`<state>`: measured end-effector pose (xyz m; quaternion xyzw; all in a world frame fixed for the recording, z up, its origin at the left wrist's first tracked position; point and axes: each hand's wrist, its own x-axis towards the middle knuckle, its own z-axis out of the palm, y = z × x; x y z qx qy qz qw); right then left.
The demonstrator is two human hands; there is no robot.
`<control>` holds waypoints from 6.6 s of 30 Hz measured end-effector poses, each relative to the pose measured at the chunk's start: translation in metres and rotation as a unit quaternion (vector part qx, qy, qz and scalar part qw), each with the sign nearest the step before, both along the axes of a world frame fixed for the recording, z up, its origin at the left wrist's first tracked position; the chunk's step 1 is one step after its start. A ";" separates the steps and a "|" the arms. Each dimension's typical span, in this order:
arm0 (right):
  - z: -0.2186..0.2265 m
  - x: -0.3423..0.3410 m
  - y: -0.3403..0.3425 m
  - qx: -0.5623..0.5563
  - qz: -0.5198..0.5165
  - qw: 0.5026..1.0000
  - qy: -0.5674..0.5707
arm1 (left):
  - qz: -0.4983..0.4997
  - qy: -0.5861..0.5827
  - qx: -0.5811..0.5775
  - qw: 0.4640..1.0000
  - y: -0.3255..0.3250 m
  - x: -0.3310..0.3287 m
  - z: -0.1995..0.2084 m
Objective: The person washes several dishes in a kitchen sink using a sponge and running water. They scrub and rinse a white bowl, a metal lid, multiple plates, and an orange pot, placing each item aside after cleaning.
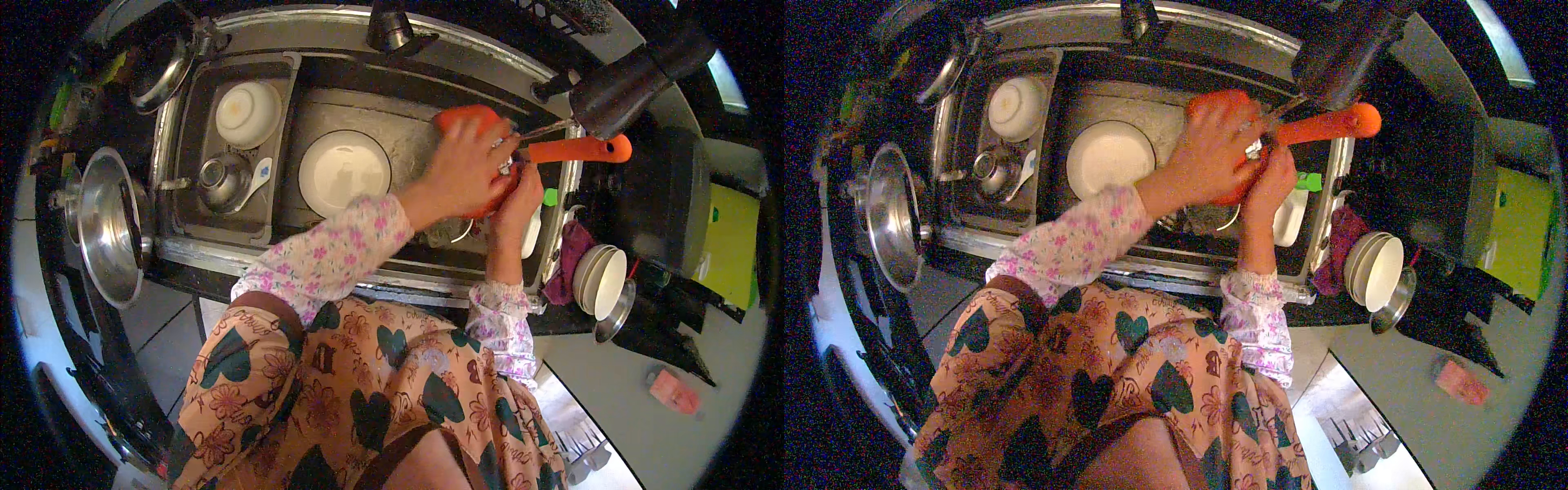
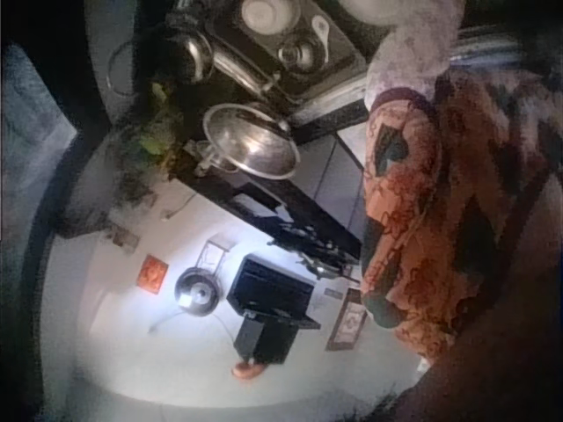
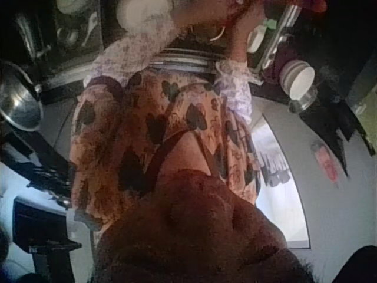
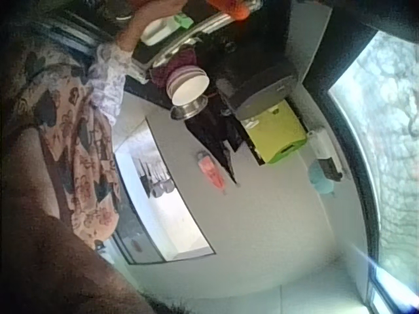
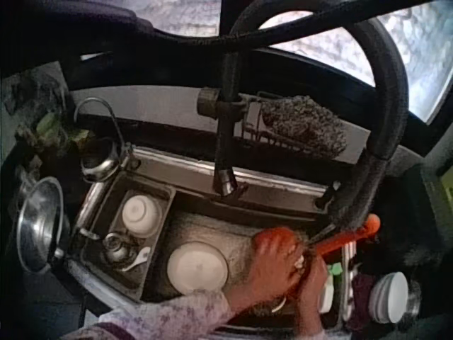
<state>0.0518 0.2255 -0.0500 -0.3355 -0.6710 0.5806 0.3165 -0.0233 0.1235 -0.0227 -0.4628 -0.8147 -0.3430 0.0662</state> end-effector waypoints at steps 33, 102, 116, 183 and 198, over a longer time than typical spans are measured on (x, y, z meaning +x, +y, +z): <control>0.029 0.018 -0.010 -0.339 -0.087 0.926 0.143 | 0.090 -0.335 0.017 0.938 0.037 -0.064 0.010; 0.043 0.059 -0.039 0.376 0.342 0.842 -0.181 | -0.054 -0.982 0.180 0.017 -0.083 0.015 -0.082; 0.045 -0.042 0.001 0.449 0.270 0.836 -0.160 | -0.114 -0.986 0.110 0.051 -0.074 0.022 -0.057; 0.003 0.030 -0.046 -0.650 0.184 0.661 0.328 | -0.029 -0.774 -0.121 0.621 -0.085 -0.003 0.008; -0.008 0.011 -0.009 0.165 0.027 0.983 -0.078 | 0.110 -0.117 -0.305 0.939 -0.107 -0.020 0.013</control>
